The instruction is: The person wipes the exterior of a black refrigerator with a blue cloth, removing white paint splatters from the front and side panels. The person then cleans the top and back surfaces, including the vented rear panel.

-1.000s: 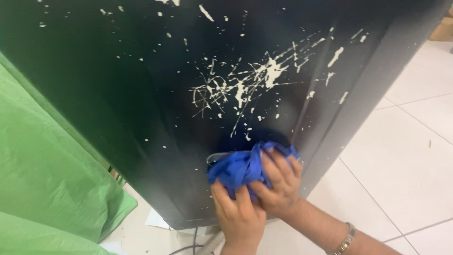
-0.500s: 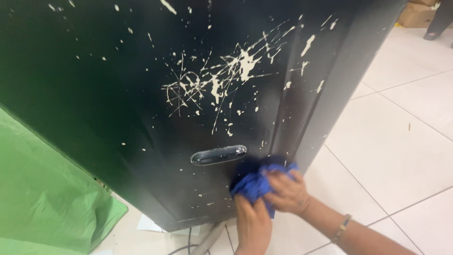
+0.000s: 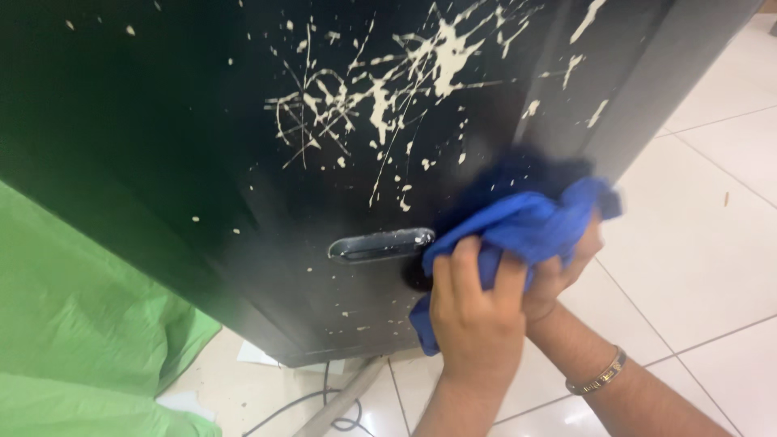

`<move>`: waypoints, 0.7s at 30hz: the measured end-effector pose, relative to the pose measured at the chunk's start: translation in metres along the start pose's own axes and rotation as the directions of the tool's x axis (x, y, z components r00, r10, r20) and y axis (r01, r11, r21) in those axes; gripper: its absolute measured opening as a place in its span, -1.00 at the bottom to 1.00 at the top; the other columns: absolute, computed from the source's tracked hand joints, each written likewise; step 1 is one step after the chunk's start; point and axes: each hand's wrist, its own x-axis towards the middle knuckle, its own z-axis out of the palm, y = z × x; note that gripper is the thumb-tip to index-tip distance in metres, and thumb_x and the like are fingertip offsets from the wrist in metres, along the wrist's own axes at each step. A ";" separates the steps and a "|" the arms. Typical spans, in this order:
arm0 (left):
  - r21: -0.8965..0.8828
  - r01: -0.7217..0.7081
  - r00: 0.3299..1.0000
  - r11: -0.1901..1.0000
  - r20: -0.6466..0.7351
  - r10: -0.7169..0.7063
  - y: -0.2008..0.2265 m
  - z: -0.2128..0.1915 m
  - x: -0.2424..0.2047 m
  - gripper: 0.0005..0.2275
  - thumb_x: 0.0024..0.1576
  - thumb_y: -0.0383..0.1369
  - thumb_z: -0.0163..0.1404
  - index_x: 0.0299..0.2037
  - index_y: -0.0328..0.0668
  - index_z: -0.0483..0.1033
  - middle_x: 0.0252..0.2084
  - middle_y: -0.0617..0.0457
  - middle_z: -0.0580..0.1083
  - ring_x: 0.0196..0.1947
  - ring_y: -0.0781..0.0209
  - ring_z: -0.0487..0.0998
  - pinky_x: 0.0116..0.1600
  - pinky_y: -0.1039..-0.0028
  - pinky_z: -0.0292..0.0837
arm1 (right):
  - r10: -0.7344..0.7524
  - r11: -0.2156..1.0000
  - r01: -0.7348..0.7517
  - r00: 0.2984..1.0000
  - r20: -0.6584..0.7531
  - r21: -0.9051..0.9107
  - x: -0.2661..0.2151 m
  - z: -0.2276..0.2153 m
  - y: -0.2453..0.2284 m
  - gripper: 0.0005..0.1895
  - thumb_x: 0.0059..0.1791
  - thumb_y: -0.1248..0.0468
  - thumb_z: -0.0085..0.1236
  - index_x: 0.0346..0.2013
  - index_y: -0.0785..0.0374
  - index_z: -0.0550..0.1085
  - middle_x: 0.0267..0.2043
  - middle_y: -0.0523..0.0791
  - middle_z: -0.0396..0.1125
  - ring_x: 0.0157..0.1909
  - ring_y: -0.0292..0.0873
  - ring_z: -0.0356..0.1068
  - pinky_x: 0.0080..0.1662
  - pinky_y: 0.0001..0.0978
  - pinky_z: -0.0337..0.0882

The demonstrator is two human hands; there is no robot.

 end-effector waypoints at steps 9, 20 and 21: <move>0.023 0.156 0.895 0.987 0.420 -0.152 -0.087 0.062 -0.191 -0.54 0.06 -0.54 0.06 0.22 -0.19 0.40 0.16 -0.39 0.32 0.14 -0.47 0.38 0.09 0.01 0.40 | -0.256 0.705 0.551 0.784 0.565 -0.446 -0.186 -0.082 0.081 -0.52 -0.15 0.11 0.27 0.01 0.08 0.39 0.24 0.11 0.16 0.30 0.24 0.11 0.21 0.21 0.14; -0.139 0.623 0.776 0.770 0.231 -0.587 -0.085 0.002 -0.213 -0.49 -0.11 -0.63 -0.13 0.13 -0.33 0.45 0.13 -0.29 0.41 0.16 -0.35 0.44 0.20 0.07 0.41 | 0.118 0.894 0.209 0.744 0.657 -0.397 -0.276 -0.063 -0.014 -0.40 -0.27 0.15 0.27 0.05 0.16 0.41 0.25 0.20 0.15 0.24 0.25 0.17 0.12 0.11 0.19; -0.214 0.518 0.854 0.828 0.077 -0.514 -0.082 -0.012 -0.198 -0.47 -0.12 -0.62 -0.17 0.14 -0.33 0.48 0.14 -0.30 0.43 0.18 -0.36 0.46 0.21 0.06 0.42 | 0.268 0.934 -0.054 0.760 0.592 -0.353 -0.253 -0.049 -0.019 -0.43 -0.23 0.12 0.27 0.06 0.16 0.44 0.15 0.13 0.25 0.16 0.19 0.26 0.11 0.06 0.25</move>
